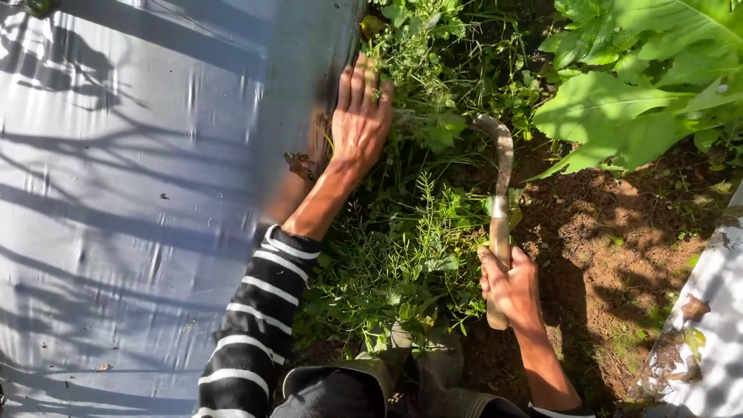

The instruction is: A person is weeding a garden bed, using a sickle to cut through dense weeds and then pulling them out by hand to clear the area around crop plants.

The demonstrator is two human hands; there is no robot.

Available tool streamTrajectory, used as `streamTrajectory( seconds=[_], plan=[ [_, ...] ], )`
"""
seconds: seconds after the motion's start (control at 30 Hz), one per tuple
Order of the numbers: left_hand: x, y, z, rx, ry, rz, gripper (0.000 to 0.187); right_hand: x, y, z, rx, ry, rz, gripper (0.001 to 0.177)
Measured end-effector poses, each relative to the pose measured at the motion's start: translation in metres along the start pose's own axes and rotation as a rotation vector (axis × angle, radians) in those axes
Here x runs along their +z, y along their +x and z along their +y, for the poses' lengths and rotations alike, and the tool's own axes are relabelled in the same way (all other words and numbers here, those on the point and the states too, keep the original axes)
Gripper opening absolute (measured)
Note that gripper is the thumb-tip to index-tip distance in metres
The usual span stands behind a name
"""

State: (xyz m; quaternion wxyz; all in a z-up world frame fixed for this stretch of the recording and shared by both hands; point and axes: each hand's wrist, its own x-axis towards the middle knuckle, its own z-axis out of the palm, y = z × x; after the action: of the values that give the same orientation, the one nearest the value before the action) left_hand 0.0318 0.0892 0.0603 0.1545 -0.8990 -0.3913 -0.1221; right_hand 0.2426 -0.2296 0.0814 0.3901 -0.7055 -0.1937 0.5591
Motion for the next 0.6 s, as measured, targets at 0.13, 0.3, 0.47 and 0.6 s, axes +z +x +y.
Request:
streamTrajectory(
  seconds=[0.13,0.3,0.47,0.6],
  plan=[
    [0.042,0.027,-0.009,-0.031,0.063,-0.150,0.073,0.000,0.006,0.003,0.028,-0.024,0.039,0.030],
    [0.137,0.028,-0.037,0.206,0.098,-0.081,0.062,-0.001,0.005,0.000,0.039,-0.050,0.048,0.030],
    [0.082,0.053,-0.026,0.081,-0.175,0.029,0.015,-0.006,0.011,0.020,-0.008,0.000,0.030,0.027],
    [0.062,0.037,-0.019,0.157,-0.029,-0.244,0.008,-0.002,0.004,0.003,0.054,0.042,0.030,0.030]
  ],
)
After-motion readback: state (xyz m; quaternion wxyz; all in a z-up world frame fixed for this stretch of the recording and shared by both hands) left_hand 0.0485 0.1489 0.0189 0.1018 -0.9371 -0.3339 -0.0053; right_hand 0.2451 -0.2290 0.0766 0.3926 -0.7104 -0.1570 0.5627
